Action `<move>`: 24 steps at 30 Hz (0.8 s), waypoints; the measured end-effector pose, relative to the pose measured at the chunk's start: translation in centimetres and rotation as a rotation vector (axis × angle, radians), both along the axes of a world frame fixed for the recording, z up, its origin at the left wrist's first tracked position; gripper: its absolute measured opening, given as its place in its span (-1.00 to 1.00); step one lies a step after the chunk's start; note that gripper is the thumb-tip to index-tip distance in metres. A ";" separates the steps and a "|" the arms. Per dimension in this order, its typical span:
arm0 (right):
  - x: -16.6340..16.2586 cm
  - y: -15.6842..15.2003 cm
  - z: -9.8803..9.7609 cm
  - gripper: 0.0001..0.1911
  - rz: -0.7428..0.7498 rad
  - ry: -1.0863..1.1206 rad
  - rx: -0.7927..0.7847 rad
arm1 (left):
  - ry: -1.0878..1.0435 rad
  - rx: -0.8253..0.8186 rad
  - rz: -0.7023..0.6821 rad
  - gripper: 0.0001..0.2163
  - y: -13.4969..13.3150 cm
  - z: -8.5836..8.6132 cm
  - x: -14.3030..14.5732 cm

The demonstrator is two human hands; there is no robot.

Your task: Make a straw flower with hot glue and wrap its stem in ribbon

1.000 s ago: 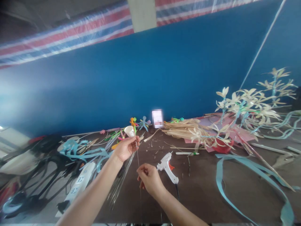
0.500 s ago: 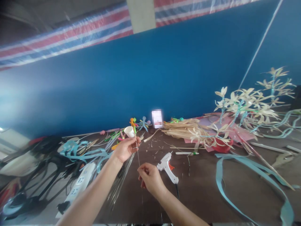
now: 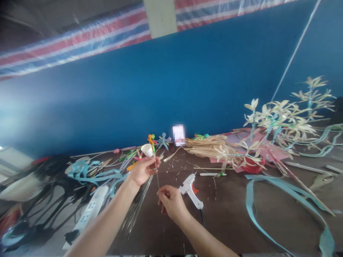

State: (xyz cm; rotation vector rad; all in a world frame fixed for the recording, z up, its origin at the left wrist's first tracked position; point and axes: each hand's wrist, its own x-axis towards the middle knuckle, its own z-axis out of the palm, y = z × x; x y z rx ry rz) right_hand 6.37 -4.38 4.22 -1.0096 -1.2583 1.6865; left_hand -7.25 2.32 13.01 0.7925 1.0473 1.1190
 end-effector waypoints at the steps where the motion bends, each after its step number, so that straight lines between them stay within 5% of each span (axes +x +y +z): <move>1: 0.0 0.0 0.0 -0.74 0.002 -0.003 0.001 | 0.001 -0.001 0.005 -0.84 0.0 0.0 0.0; 24: 0.3 -0.4 0.5 -0.78 -0.015 0.021 0.005 | -0.040 -0.016 0.009 -0.83 0.1 0.0 -0.1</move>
